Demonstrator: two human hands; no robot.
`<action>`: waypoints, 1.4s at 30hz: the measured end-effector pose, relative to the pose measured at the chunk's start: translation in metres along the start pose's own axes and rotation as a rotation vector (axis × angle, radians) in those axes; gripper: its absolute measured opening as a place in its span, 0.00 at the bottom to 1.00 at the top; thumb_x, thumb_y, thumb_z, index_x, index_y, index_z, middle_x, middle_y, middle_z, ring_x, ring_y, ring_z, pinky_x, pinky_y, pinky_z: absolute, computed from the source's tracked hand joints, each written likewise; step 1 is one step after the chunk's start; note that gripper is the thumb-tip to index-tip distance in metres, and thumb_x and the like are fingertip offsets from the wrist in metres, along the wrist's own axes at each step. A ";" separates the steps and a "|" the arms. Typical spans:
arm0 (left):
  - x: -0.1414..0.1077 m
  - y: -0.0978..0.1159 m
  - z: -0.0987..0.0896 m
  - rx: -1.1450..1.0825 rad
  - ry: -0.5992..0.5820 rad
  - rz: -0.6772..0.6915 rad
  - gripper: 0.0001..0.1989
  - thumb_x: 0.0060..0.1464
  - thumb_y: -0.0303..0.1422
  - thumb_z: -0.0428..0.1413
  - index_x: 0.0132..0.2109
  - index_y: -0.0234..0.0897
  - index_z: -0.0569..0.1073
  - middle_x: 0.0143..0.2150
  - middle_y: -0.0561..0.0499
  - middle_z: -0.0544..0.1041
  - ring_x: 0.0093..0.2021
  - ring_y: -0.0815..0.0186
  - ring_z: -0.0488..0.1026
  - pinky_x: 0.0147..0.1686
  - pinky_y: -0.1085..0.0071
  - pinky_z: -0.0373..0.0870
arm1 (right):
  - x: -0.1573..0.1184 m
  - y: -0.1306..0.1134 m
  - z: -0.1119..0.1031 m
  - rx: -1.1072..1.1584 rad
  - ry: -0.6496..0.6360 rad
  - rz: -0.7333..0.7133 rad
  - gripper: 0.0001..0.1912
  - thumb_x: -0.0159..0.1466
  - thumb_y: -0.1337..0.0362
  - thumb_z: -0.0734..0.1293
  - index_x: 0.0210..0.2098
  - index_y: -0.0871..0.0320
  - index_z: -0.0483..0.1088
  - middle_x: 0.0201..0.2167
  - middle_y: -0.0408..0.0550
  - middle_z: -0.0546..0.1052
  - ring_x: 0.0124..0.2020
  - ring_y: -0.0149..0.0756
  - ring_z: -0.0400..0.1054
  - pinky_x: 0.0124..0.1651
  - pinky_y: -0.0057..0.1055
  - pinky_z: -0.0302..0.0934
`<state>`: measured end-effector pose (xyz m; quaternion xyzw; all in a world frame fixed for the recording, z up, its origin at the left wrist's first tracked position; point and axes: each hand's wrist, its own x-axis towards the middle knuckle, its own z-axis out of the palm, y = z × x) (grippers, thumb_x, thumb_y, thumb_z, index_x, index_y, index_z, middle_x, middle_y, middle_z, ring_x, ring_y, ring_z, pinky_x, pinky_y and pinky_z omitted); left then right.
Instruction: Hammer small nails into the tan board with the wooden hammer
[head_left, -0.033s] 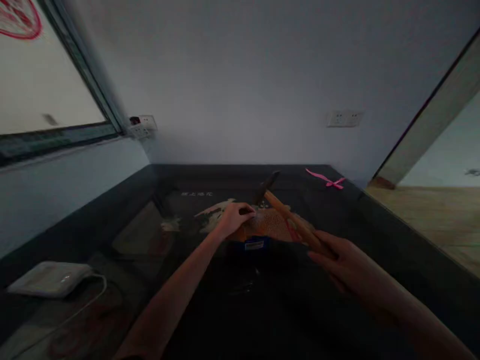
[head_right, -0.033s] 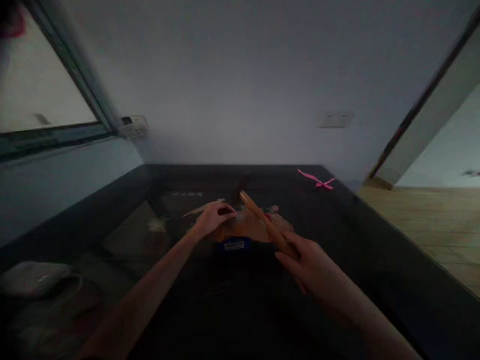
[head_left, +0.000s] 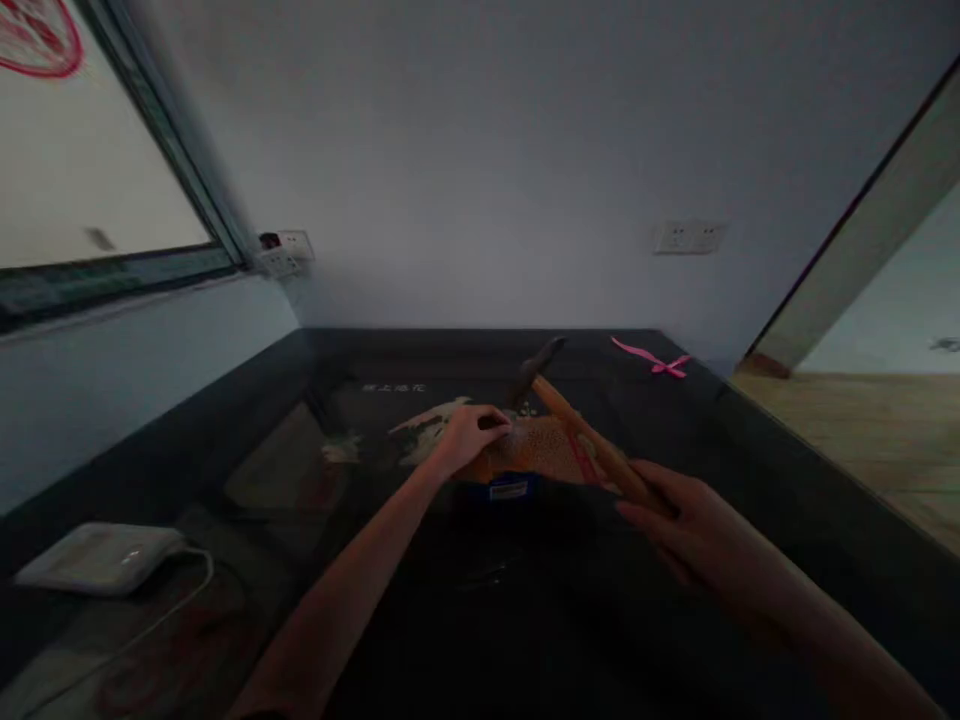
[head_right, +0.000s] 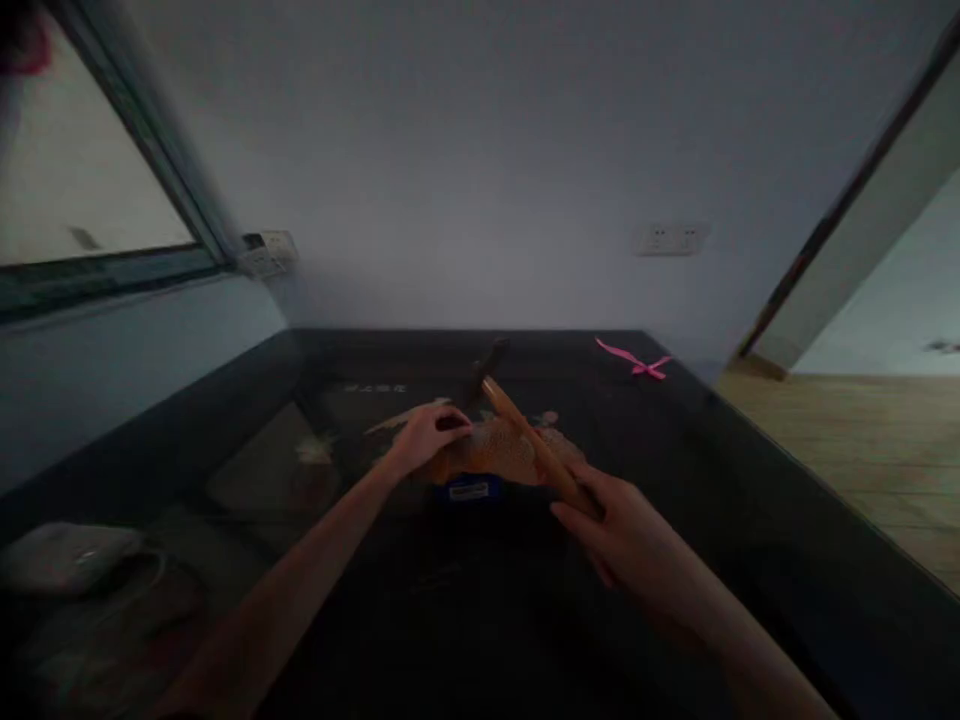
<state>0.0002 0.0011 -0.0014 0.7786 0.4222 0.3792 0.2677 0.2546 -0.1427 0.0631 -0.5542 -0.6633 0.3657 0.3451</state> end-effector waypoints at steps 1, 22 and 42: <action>0.000 -0.001 0.000 -0.011 -0.007 0.009 0.03 0.51 0.29 0.59 0.35 0.35 0.76 0.33 0.50 0.78 0.35 0.65 0.75 0.38 0.69 0.70 | -0.002 0.003 0.002 0.035 -0.025 0.039 0.18 0.58 0.55 0.67 0.46 0.57 0.69 0.17 0.36 0.67 0.12 0.25 0.58 0.12 0.22 0.54; -0.120 0.040 0.001 0.412 -0.528 0.086 0.04 0.57 0.30 0.53 0.40 0.37 0.72 0.38 0.51 0.75 0.37 0.67 0.72 0.38 0.72 0.66 | -0.003 0.058 0.023 0.868 0.017 0.093 0.17 0.55 0.57 0.71 0.39 0.54 0.62 0.14 0.30 0.62 0.05 0.19 0.52 0.06 0.14 0.47; -0.100 0.053 0.040 0.786 -0.656 0.072 0.05 0.57 0.29 0.51 0.38 0.34 0.71 0.39 0.46 0.75 0.41 0.60 0.72 0.41 0.65 0.67 | -0.003 0.057 0.030 0.742 -0.010 0.152 0.19 0.56 0.55 0.70 0.40 0.55 0.60 0.12 0.30 0.63 0.05 0.20 0.53 0.07 0.16 0.46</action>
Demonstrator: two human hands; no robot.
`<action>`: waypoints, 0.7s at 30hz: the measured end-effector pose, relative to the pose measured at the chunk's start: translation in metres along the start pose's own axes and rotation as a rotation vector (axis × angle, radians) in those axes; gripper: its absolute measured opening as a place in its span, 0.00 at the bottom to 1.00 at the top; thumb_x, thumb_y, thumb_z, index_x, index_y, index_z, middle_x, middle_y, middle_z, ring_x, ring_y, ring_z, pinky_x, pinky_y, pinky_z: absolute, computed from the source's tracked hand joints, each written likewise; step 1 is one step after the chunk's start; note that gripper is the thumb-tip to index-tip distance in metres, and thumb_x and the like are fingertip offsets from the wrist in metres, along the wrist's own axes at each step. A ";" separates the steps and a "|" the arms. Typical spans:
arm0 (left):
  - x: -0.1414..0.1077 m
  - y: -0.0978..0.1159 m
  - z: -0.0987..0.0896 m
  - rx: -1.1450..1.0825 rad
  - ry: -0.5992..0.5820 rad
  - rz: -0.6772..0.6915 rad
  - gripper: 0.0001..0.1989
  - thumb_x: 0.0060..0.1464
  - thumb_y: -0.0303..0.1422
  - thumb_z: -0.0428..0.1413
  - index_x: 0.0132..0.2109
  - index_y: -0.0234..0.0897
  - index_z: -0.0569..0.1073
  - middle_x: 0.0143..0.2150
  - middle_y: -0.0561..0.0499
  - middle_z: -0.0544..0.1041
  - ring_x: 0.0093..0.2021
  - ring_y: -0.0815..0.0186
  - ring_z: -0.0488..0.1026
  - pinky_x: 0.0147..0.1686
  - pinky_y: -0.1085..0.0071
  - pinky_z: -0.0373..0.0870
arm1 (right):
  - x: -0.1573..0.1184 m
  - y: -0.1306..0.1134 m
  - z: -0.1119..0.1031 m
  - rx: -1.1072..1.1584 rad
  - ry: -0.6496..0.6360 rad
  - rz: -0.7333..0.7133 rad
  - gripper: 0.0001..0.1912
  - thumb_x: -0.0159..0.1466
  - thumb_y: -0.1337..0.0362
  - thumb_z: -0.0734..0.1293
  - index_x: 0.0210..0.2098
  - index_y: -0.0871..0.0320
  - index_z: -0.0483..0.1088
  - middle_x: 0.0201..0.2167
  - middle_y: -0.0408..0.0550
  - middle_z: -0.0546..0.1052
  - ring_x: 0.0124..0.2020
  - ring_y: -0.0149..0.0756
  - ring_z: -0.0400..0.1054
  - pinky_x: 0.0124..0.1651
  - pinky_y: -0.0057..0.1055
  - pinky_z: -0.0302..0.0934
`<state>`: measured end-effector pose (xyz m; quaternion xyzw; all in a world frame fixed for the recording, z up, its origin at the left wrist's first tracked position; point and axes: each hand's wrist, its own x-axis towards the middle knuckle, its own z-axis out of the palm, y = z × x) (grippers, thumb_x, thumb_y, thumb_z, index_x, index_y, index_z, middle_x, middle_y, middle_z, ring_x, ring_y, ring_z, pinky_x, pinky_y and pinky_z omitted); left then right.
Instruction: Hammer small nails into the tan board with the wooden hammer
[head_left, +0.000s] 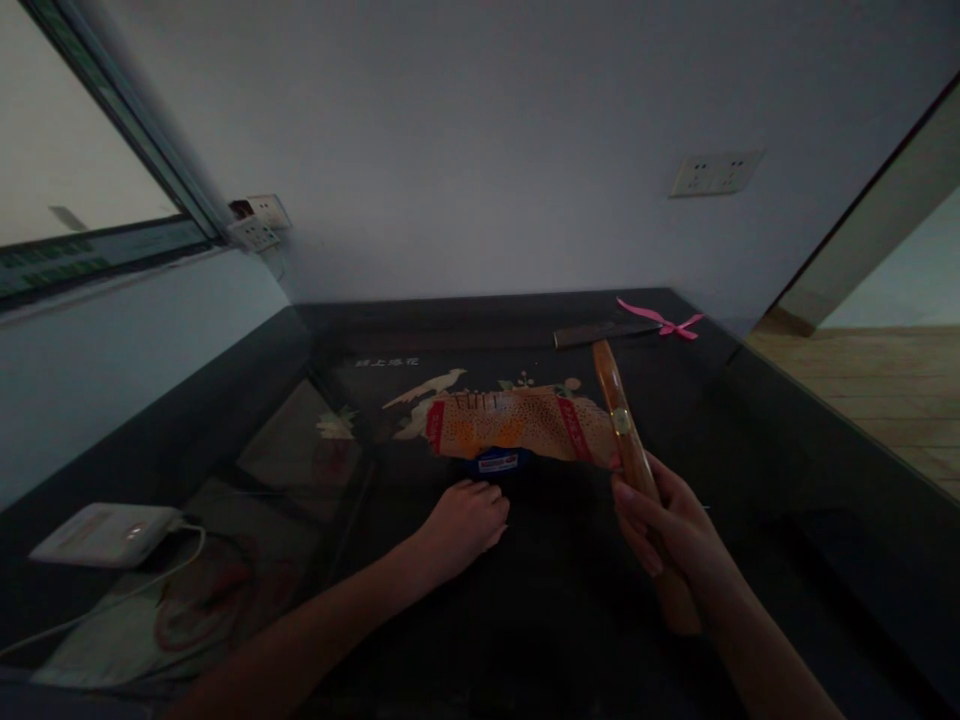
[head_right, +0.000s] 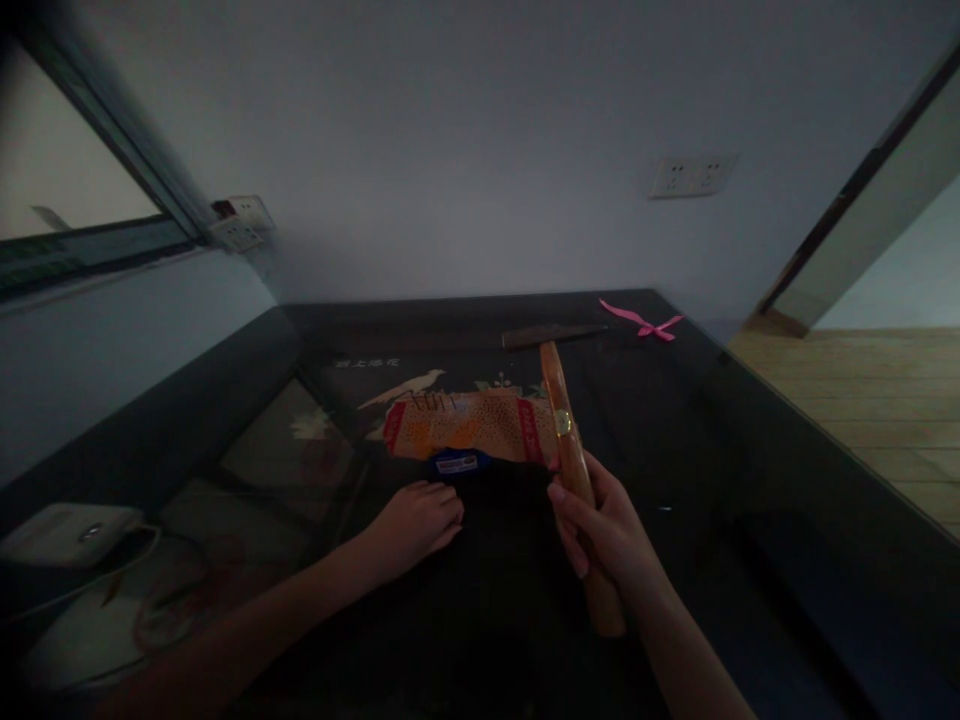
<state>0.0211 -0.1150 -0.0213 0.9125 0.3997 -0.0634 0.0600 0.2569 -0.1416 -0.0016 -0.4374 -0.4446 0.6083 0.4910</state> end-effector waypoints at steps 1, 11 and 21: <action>0.004 0.001 0.000 0.035 -0.011 0.002 0.05 0.57 0.29 0.51 0.37 0.33 0.71 0.39 0.44 0.75 0.41 0.59 0.73 0.42 0.64 0.68 | 0.000 0.000 0.000 0.002 0.003 0.003 0.19 0.56 0.55 0.70 0.40 0.55 0.60 0.12 0.30 0.63 0.05 0.21 0.53 0.07 0.16 0.47; -0.010 0.007 -0.034 -0.311 0.068 0.198 0.09 0.54 0.25 0.53 0.43 0.38 0.72 0.37 0.51 0.76 0.37 0.65 0.73 0.37 0.72 0.68 | -0.002 -0.003 0.000 0.036 0.008 -0.013 0.19 0.56 0.55 0.70 0.40 0.55 0.60 0.12 0.30 0.62 0.05 0.21 0.52 0.07 0.16 0.47; 0.021 -0.047 -0.090 -0.598 0.727 -0.020 0.04 0.55 0.31 0.56 0.38 0.36 0.74 0.37 0.52 0.78 0.38 0.67 0.74 0.42 0.70 0.69 | -0.001 -0.002 0.001 0.015 0.032 -0.005 0.19 0.56 0.54 0.70 0.40 0.55 0.61 0.11 0.29 0.62 0.05 0.21 0.52 0.07 0.16 0.47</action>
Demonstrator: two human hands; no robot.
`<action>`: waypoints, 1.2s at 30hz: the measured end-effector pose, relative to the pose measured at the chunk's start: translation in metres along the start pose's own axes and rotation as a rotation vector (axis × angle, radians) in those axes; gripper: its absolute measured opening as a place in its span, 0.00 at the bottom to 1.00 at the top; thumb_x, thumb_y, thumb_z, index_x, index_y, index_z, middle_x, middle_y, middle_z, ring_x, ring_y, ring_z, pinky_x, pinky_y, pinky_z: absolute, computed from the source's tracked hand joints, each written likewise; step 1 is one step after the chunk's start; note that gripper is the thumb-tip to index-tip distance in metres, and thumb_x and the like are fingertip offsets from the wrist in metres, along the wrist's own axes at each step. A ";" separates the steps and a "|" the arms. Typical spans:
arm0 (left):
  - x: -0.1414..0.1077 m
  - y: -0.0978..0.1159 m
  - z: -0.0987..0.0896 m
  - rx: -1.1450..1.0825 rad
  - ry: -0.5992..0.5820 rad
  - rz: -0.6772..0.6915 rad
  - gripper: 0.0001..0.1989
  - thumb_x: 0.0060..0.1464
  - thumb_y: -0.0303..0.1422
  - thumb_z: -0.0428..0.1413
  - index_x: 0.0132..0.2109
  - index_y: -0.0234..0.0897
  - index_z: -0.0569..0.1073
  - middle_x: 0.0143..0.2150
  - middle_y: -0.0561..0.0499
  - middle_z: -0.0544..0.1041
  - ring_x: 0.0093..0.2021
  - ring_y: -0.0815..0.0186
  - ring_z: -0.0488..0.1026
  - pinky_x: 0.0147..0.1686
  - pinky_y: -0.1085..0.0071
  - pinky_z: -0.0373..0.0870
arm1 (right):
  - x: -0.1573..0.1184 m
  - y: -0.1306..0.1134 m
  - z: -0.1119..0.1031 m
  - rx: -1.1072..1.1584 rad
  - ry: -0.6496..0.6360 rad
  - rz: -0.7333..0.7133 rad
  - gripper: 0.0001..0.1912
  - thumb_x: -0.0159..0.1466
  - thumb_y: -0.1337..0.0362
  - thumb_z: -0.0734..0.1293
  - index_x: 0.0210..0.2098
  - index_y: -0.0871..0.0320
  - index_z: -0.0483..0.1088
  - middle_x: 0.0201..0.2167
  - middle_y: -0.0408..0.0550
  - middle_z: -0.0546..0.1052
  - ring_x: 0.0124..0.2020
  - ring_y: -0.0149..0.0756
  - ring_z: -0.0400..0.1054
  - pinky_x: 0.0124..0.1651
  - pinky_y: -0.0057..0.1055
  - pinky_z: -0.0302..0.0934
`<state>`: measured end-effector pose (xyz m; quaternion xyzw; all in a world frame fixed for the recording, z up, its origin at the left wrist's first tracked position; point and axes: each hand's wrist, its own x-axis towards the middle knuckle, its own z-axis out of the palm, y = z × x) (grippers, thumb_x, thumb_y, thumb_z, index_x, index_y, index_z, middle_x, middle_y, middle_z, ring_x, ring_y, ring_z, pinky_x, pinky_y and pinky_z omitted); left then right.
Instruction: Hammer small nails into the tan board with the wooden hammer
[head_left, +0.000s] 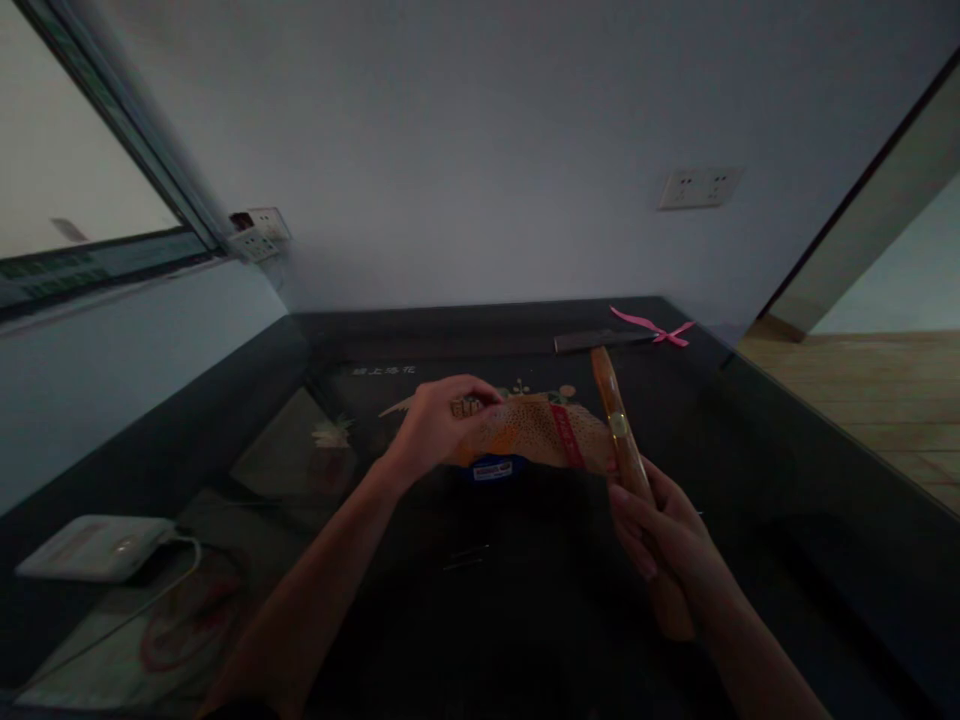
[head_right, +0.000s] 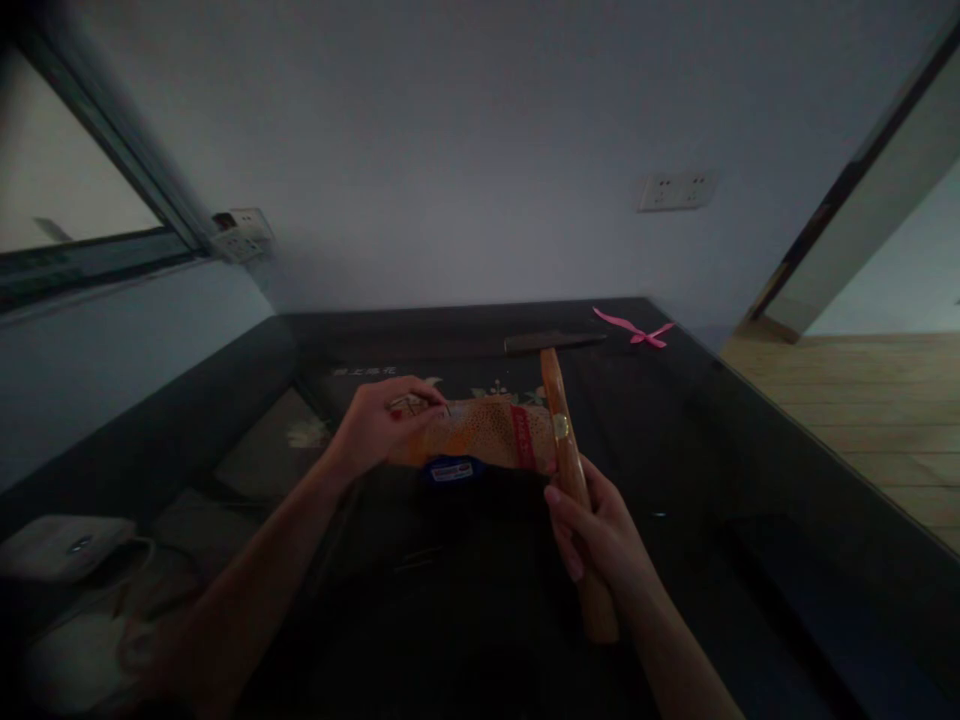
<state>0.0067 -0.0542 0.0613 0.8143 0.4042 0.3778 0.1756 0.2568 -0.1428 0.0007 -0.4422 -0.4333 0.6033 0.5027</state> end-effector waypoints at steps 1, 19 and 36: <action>0.007 -0.009 0.004 0.013 0.076 -0.017 0.04 0.54 0.31 0.56 0.37 0.36 0.75 0.36 0.52 0.78 0.37 0.67 0.74 0.42 0.70 0.69 | 0.000 0.000 0.000 0.000 0.006 -0.003 0.19 0.56 0.54 0.70 0.40 0.55 0.61 0.11 0.29 0.61 0.05 0.21 0.52 0.07 0.16 0.47; 0.019 -0.045 0.030 0.038 -0.005 -0.048 0.03 0.53 0.29 0.56 0.36 0.36 0.74 0.34 0.52 0.78 0.36 0.67 0.74 0.39 0.71 0.68 | 0.003 0.006 0.001 0.033 -0.014 0.033 0.20 0.55 0.55 0.71 0.40 0.55 0.60 0.13 0.30 0.62 0.05 0.21 0.51 0.07 0.17 0.44; 0.014 -0.055 0.034 -0.055 -0.028 -0.108 0.03 0.51 0.29 0.57 0.33 0.35 0.75 0.31 0.52 0.77 0.32 0.68 0.73 0.34 0.72 0.68 | 0.002 -0.048 0.005 -0.564 -0.007 -0.044 0.16 0.56 0.57 0.70 0.41 0.55 0.66 0.16 0.33 0.63 0.09 0.22 0.55 0.09 0.19 0.50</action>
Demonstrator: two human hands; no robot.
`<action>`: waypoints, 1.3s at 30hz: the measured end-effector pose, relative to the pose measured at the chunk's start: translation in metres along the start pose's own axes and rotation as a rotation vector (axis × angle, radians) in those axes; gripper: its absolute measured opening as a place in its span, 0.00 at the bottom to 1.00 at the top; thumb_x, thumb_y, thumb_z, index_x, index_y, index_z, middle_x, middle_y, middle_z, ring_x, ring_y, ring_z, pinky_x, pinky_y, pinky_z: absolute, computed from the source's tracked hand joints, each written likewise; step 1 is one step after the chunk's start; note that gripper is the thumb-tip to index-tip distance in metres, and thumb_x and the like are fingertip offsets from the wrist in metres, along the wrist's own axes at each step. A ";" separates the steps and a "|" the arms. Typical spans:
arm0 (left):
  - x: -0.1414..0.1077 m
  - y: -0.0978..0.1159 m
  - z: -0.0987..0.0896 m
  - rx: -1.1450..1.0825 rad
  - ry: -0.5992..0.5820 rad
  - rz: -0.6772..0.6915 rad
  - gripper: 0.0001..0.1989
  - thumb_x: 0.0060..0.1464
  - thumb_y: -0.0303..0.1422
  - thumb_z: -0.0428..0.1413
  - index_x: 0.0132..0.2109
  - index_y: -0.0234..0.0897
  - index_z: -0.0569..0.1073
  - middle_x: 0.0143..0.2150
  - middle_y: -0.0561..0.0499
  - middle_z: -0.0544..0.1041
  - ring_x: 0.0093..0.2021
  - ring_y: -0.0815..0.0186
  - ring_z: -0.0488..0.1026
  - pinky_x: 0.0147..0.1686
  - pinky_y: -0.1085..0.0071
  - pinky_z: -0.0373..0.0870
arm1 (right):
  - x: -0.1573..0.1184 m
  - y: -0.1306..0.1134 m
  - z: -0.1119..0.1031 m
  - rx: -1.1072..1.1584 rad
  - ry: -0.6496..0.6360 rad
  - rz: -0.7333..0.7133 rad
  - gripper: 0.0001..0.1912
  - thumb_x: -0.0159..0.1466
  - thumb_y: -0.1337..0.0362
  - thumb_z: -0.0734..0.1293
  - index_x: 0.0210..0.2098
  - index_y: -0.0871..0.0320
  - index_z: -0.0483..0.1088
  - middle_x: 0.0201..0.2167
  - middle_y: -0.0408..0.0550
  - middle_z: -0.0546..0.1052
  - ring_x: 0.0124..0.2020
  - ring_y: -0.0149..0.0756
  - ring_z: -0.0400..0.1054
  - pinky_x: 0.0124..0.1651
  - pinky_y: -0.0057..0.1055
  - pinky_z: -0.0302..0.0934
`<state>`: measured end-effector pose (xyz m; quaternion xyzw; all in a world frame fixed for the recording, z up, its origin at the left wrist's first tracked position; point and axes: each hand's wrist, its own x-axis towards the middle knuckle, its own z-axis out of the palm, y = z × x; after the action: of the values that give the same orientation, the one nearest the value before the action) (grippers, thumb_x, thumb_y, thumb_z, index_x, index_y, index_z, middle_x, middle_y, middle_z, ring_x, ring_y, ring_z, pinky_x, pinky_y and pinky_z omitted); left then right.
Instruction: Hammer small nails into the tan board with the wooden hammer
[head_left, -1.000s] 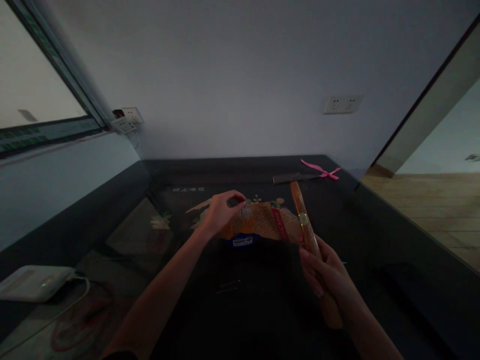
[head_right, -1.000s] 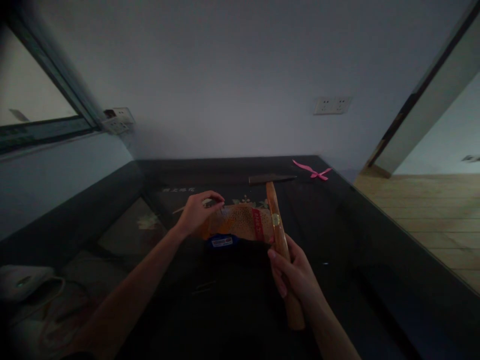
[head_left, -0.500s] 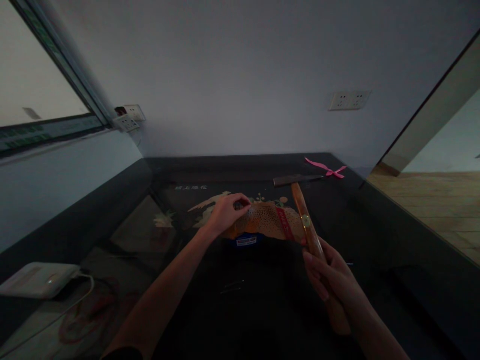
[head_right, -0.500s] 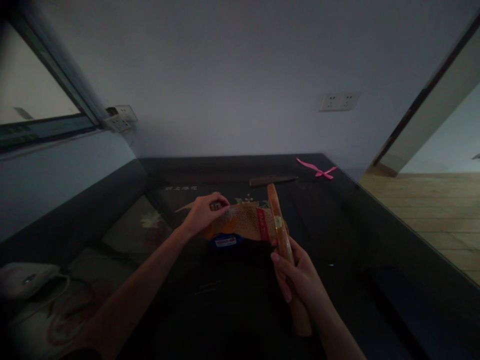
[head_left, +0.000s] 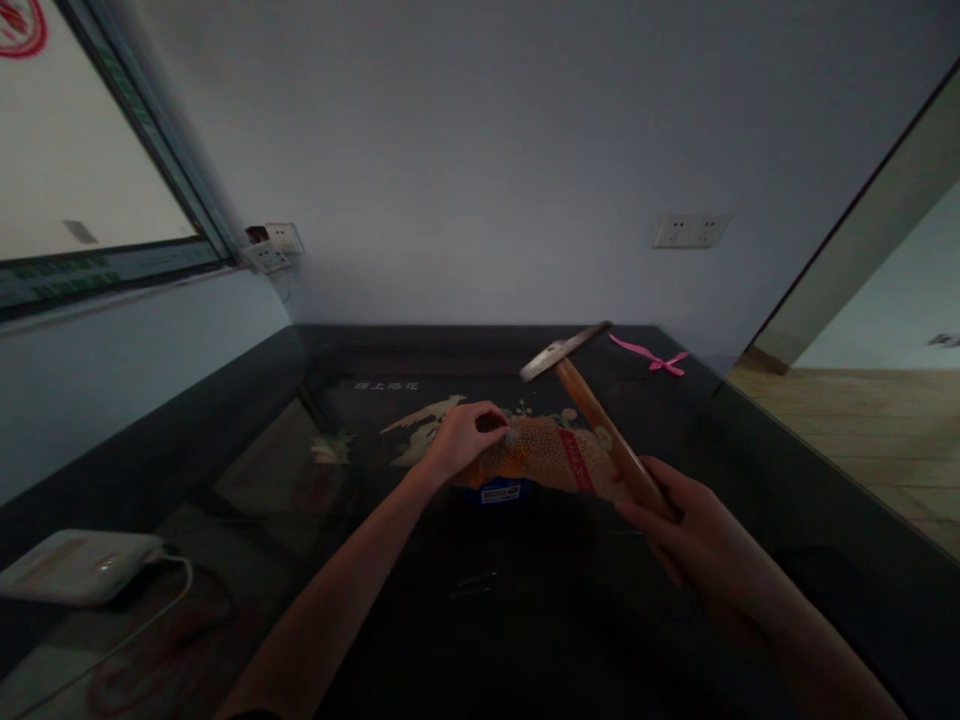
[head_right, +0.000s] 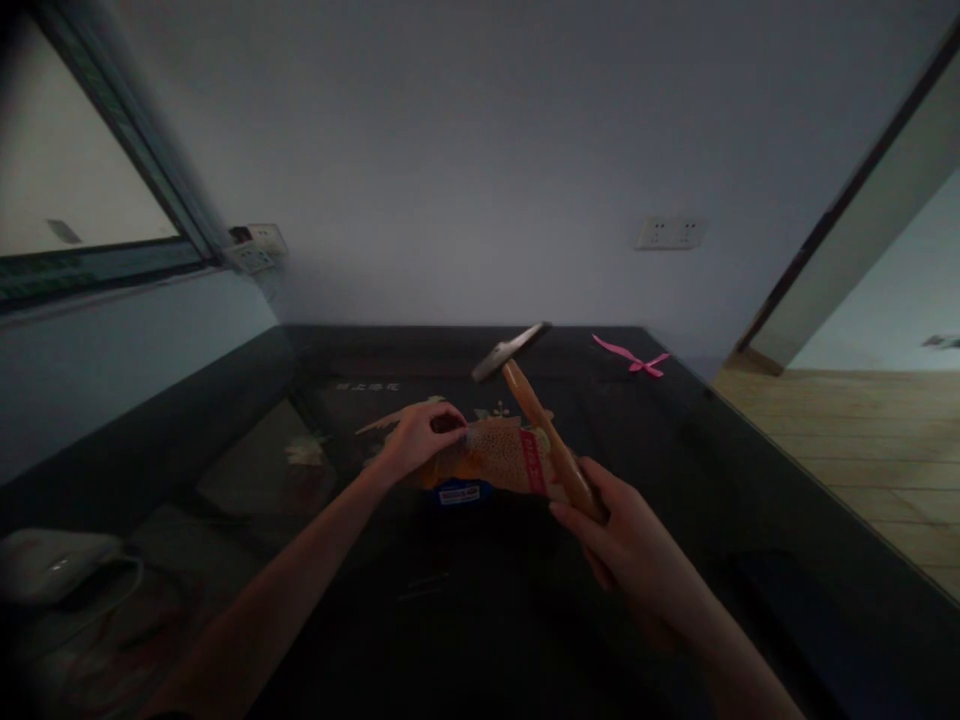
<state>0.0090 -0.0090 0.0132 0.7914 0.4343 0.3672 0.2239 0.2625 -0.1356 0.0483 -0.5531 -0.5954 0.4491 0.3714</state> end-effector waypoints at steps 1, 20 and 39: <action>0.000 0.000 0.000 -0.012 0.002 -0.012 0.02 0.51 0.29 0.57 0.33 0.35 0.75 0.31 0.52 0.77 0.32 0.67 0.73 0.35 0.71 0.68 | 0.000 -0.006 -0.002 -0.033 -0.010 -0.010 0.14 0.56 0.58 0.70 0.40 0.54 0.67 0.16 0.34 0.64 0.09 0.22 0.56 0.08 0.19 0.50; 0.000 -0.009 0.004 -0.041 -0.003 -0.116 0.04 0.49 0.30 0.60 0.33 0.34 0.77 0.31 0.51 0.78 0.32 0.65 0.74 0.35 0.71 0.67 | 0.007 -0.037 -0.012 -0.519 -0.121 -0.095 0.07 0.54 0.63 0.67 0.33 0.57 0.72 0.19 0.41 0.72 0.16 0.29 0.65 0.15 0.23 0.55; 0.001 -0.013 0.005 -0.053 -0.024 -0.083 0.05 0.49 0.32 0.60 0.33 0.35 0.77 0.32 0.51 0.79 0.33 0.65 0.74 0.37 0.71 0.67 | 0.005 -0.032 -0.009 -0.517 -0.075 -0.106 0.10 0.56 0.63 0.66 0.37 0.57 0.72 0.19 0.43 0.73 0.15 0.30 0.64 0.15 0.25 0.54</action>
<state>0.0064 -0.0013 0.0015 0.7709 0.4543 0.3593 0.2649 0.2596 -0.1292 0.0809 -0.5805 -0.7319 0.2820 0.2186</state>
